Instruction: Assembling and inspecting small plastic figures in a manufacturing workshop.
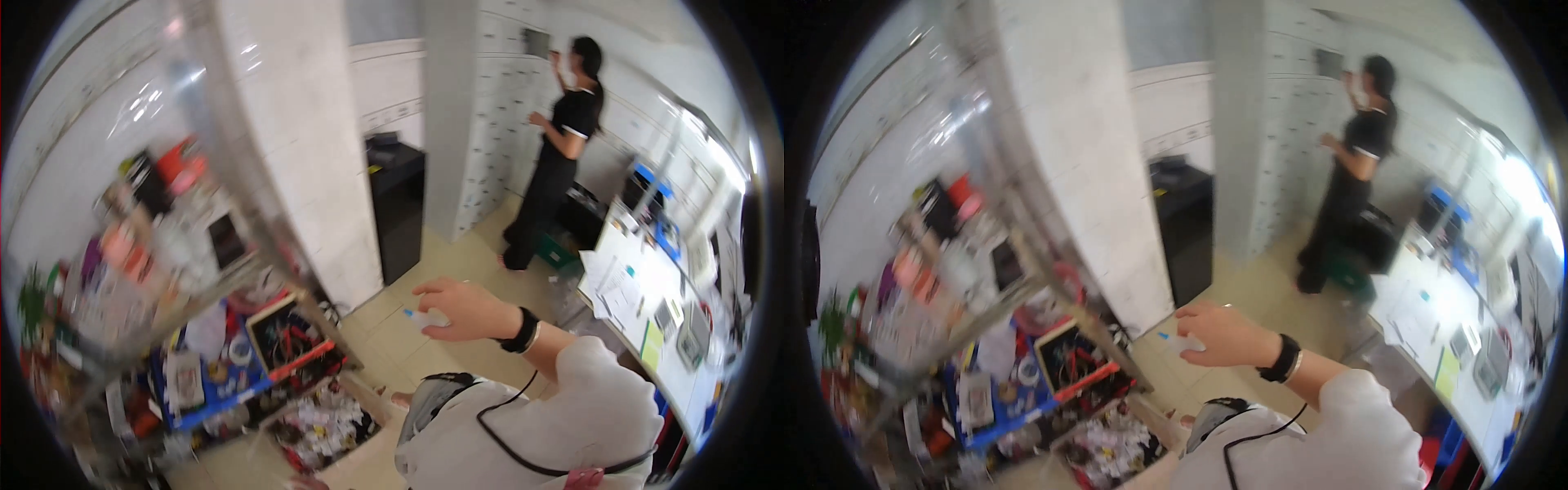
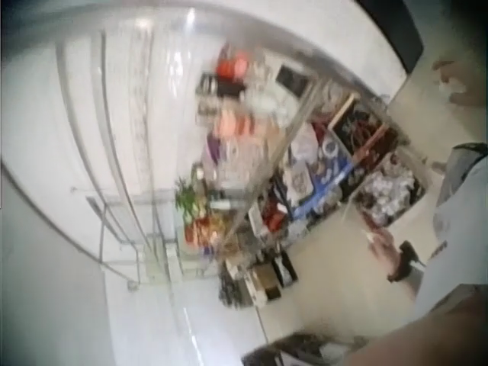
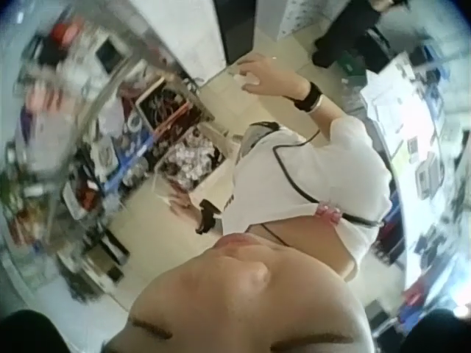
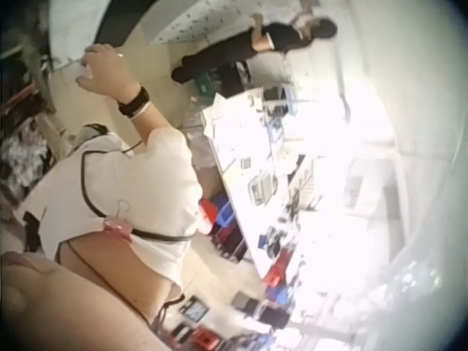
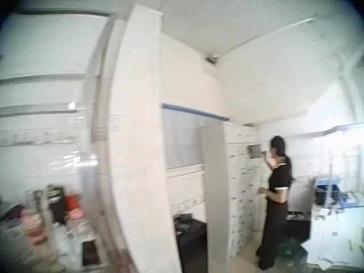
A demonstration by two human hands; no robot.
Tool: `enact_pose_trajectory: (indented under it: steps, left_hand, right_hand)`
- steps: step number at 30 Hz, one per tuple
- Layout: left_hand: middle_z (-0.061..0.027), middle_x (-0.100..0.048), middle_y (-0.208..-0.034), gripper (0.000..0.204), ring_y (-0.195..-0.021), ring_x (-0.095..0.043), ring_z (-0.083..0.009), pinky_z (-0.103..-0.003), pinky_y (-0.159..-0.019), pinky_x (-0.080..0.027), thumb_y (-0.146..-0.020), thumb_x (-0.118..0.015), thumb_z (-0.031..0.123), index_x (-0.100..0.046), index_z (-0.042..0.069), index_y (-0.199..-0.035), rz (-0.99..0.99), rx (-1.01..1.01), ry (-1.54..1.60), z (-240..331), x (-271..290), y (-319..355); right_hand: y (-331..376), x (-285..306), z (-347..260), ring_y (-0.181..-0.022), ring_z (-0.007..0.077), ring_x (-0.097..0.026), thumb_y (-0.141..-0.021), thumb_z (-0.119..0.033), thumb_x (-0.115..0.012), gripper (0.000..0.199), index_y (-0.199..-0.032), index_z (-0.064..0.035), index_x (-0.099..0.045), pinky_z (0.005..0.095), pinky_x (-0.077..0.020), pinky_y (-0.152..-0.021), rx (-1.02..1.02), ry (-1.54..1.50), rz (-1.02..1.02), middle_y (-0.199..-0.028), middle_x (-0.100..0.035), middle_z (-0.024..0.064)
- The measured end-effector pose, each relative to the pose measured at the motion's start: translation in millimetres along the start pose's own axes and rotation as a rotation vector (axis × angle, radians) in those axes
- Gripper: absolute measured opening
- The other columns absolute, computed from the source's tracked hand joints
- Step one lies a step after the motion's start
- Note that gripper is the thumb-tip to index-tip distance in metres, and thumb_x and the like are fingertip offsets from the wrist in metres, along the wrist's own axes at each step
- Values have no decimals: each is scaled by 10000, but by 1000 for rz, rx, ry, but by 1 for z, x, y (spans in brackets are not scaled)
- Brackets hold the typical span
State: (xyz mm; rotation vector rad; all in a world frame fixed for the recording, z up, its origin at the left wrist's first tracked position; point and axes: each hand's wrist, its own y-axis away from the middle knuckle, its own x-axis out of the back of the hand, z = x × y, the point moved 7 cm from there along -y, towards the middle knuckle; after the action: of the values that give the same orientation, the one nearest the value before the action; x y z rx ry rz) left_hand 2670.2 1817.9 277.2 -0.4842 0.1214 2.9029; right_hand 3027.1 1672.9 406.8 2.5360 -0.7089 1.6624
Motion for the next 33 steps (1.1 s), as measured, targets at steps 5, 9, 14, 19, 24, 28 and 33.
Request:
enact_pose_trajectory:
  steps: [5,9,14,19,24,28,33]
  left_hand:
    - [25,-322,-582,305,-486,-277,-73,-223,-453,-207,-944,-388,339,-453,81,-796,149,41,22,-6,49,32]
    - [23,-329,-595,316,-492,-294,-68,-214,-452,-224,-949,-366,345,-470,47,-953,133,-36,46,-10,98,73]
    - [-1,-407,-642,368,-521,-349,-87,-214,-480,-287,-955,-344,334,-407,-7,-1078,349,32,-76,5,146,142]
    - [-103,-517,-730,336,-611,-468,-146,-248,-511,-366,-926,-393,220,-359,-7,-1171,515,-60,47,0,200,201]
    - [-98,-521,-732,337,-613,-490,-143,-239,-525,-394,-930,-384,230,-356,-3,-1172,747,-188,-45,31,232,281]
    - [-45,-485,-742,314,-672,-452,-141,-269,-625,-385,-933,-386,219,-390,-19,-1138,1209,-79,27,-6,246,411]
    - [-111,-539,-747,322,-677,-546,-167,-251,-582,-454,-928,-390,236,-358,6,-1152,1248,-86,498,-13,198,424]
  right_hand:
    - [-15,-16,-51,-973,304,-529,-692,-176,-662,242,-860,-36,-558,365,-432,-829,131,-44,-88,-1066,-565,132]
    - [-31,-42,-100,-863,313,-555,-704,-189,-645,236,-876,-43,-575,371,-448,-751,287,-76,-95,-907,-588,129]
    - [-19,-88,-166,-843,286,-563,-694,-172,-656,252,-882,-29,-571,351,-451,-735,399,-57,-324,-896,-600,106]
    - [2,-124,-224,-782,301,-546,-706,-201,-637,214,-819,-34,-564,384,-429,-668,555,-130,-430,-796,-570,120]
    - [23,-173,-307,-775,303,-548,-708,-212,-639,225,-840,-40,-576,384,-427,-656,799,-192,-592,-793,-569,123]
    - [56,-205,-388,-777,279,-566,-690,-203,-682,312,-917,-14,-583,352,-450,-680,1067,-273,-640,-856,-580,134]
    - [105,-276,-462,-738,339,-557,-644,-254,-693,349,-862,-8,-574,376,-445,-654,1168,-306,-954,-792,-581,161]
